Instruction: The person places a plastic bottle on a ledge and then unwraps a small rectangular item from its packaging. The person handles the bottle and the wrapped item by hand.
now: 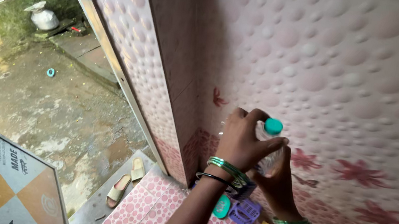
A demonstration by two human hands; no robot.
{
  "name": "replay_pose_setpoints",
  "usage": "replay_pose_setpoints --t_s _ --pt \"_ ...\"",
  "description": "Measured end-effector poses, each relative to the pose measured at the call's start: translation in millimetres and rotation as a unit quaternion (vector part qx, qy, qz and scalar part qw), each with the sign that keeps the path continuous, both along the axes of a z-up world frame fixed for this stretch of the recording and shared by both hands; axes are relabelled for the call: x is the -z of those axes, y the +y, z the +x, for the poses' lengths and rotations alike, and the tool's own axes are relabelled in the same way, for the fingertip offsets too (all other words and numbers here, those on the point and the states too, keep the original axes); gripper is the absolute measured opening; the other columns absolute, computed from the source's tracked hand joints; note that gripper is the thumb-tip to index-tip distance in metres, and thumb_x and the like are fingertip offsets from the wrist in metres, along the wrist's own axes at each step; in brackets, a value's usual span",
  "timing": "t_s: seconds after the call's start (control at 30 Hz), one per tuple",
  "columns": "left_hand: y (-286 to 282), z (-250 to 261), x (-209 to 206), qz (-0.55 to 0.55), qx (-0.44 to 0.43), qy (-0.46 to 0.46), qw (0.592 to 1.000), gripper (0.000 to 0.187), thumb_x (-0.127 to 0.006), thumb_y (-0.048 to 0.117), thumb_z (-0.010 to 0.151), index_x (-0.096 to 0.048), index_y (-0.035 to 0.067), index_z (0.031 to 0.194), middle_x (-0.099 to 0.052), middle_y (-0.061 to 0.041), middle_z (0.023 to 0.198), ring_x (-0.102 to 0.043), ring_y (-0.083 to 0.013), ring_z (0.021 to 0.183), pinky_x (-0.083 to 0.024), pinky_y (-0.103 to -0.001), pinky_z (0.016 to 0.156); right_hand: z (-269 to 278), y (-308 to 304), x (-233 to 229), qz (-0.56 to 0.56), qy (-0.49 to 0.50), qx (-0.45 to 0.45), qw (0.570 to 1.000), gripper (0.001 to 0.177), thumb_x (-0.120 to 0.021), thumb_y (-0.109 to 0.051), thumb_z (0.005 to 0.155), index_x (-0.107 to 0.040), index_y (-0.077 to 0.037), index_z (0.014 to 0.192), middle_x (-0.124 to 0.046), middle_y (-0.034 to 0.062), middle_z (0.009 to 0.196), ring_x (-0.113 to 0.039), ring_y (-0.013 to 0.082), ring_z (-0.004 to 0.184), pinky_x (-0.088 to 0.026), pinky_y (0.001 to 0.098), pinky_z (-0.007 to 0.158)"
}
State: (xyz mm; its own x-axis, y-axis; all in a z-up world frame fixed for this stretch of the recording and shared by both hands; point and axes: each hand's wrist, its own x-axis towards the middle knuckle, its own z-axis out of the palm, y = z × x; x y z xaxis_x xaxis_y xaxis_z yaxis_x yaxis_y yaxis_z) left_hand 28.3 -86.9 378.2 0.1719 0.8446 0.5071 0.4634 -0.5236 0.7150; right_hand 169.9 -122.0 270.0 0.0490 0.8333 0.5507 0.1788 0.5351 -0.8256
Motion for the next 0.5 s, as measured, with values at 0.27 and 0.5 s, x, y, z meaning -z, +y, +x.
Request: replay_pose_setpoints --t_s 0.27,0.5 --pt "-54.1 32.8 -61.1 -0.045 0.05 -0.112 0.991 0.102 -0.09 0.038 0.062 -0.04 0.008 0.146 -0.057 -0.026 0.126 -0.062 -0.0405 0.115 -0.054 -0.046 0.094 35.1 -30.0 -106.6 0.002 -0.003 0.059 0.998 0.089 -0.087 -0.032 0.076 -0.039 -0.004 0.146 -0.061 0.012 0.136 -0.064 0.021 0.122 -0.055 0.0354 0.101" --pt "-74.3 64.0 -121.8 -0.001 0.037 -0.088 0.995 0.098 -0.088 0.049 0.064 -0.044 0.009 0.142 -0.071 -0.021 0.119 -0.073 -0.0382 0.1 -0.059 -0.046 0.079 71.6 -54.7 -172.3 0.029 -0.036 0.055 0.997 0.096 -0.088 -0.032 0.073 -0.036 -0.005 0.15 -0.057 0.0115 0.143 -0.057 0.0211 0.132 -0.048 0.0371 0.109"
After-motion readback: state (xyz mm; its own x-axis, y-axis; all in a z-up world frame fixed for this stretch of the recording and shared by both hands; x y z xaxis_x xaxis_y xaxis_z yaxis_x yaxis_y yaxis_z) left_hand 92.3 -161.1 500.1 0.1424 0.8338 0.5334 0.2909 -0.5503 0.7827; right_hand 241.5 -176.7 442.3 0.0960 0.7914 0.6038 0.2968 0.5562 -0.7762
